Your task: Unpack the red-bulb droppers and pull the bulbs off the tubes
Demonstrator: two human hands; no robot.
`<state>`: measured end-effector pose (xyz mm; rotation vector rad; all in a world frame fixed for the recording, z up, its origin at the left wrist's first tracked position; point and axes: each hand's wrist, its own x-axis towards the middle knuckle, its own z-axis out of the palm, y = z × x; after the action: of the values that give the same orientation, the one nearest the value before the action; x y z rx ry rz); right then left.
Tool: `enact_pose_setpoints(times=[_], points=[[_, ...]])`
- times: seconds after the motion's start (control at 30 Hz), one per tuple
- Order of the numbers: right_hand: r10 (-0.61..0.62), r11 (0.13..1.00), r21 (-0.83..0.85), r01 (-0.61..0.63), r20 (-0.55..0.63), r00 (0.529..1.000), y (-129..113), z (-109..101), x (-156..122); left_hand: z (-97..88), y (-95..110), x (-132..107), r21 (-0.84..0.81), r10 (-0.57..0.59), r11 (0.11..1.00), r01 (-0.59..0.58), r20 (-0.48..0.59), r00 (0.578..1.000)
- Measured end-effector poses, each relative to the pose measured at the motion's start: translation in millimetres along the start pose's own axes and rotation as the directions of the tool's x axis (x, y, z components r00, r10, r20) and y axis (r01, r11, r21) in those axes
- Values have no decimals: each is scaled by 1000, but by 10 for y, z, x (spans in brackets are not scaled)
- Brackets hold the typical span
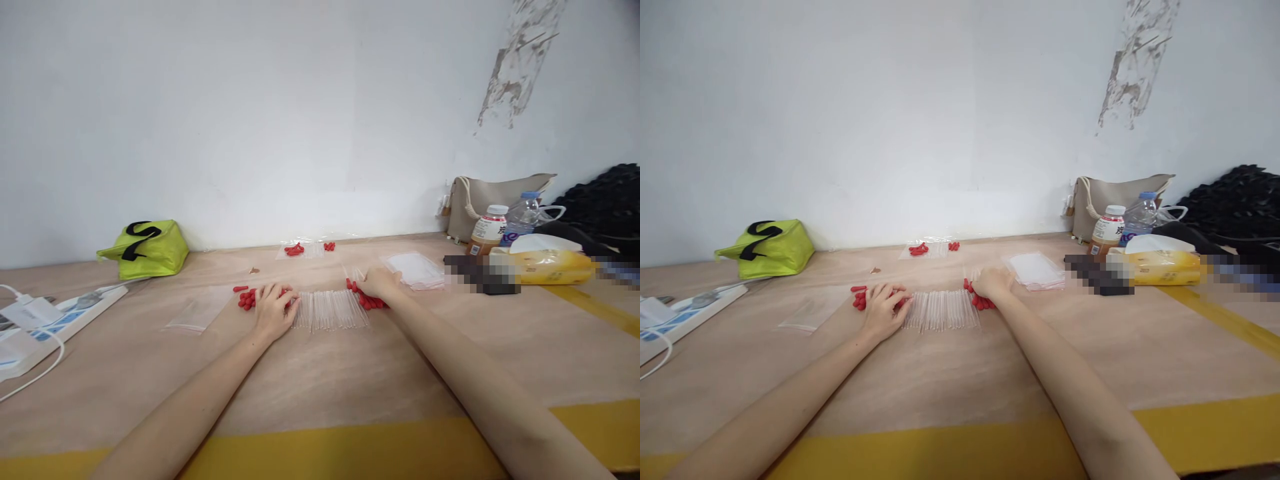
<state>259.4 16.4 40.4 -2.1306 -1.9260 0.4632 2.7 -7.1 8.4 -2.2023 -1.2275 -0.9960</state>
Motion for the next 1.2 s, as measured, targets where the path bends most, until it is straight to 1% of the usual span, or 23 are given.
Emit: enact_pose_setpoints(times=[0.1, 0.23, 0.27, 0.3, 0.33, 0.37, 0.4, 0.43, 0.47, 0.5, 0.53, 0.57, 0.6, 0.63, 0.67, 0.7, 0.77, 0.83, 0.93, 1.0, 1.1, 1.2], points=[[9, 1000, -3, -9, -54, 998, -14, -28, -2, -4, 2, 2, -3, 3, 1000, -3, 6, 1000], [4, 1000, -30, -11, -232, 973, -27, -173, -30, -6, -10, 4, -8, 4, 1000, -4, 8, 1000], [-7, 999, -35, -2, -258, 966, -21, -206, -54, -9, -11, 3, -11, 4, 1000, -4, 7, 1000], [-35, 999, -36, 26, -277, 960, -9, -227, -87, -13, -10, 0, -14, 4, 1000, -4, 4, 1000], [-88, 996, -36, 81, -297, 951, 12, -232, -129, -21, -5, -5, -19, 5, 1000, -5, 1, 1000], [-166, 986, -40, 162, -322, 932, 40, -218, -179, -31, 3, -12, -26, 9, 1000, -9, 0, 1000], [-269, 962, -57, 266, -354, 896, 74, -186, -233, -46, 16, -22, -34, 13, 999, -13, -4, 1000], [-388, 919, -93, 384, -396, 832, 113, -136, -290, -64, 32, -36, -46, 19, 999, -19, -9, 1000], [-506, 857, -153, 492, -433, 746, 153, -71, -346, -86, 52, -51, -60, 29, 998, -30, -15, 999], [-609, 784, -229, 577, -463, 644, 189, 3, -399, -109, 74, -67, -75, 43, 996, -44, -21, 999], [-681, 717, -298, 630, -491, 543, 219, 82, -447, -133, 99, -83, -89, 61, 994, -63, -26, 998], [-729, 660, -346, 667, -509, 457, 240, 161, -488, -156, 127, -98, -102, 84, 991, -86, -28, 996], [-755, 619, -375, 690, -527, 391, 250, 236, -522, -177, 156, -110, -113, 115, 987, -117, -27, 993], [-767, 592, -392, 705, -544, 342, 249, 302, -551, -193, 187, -119, -121, 150, 981, -152, -25, 988], [-777, 568, -404, 717, -549, 307, 239, 357, -574, -205, 220, -124, -123, 186, 974, -188, -25, 982], [-783, 552, -410, 726, -554, 282, 221, 401, -593, -212, 253, -126, -122, 218, 968, -220, -28, 976], [-785, 535, -411, 738, -566, 254, 177, 457, -623, -210, 318, -127, -118, 267, 956, -270, -39, 963], [-766, 540, -388, 747, -594, 245, 137, 483, -647, -194, 374, -129, -118, 296, 947, -300, -44, 954], [-755, 542, -363, 758, -607, 249, 103, 499, -672, -163, 430, -141, -111, 324, 939, -326, -41, 945], [-763, 541, -363, 759, -592, 261, 93, 506, -680, -145, 446, -150, -98, 328, 939, -330, -37, 944], [-757, 563, -376, 736, -592, 277, 87, 513, -680, -137, 451, -155, -78, 322, 943, -323, -33, 946], [-763, 558, -402, 726, -593, 258, 90, 513, -678, -155, 450, -151, -59, 337, 939, -338, -32, 941]])
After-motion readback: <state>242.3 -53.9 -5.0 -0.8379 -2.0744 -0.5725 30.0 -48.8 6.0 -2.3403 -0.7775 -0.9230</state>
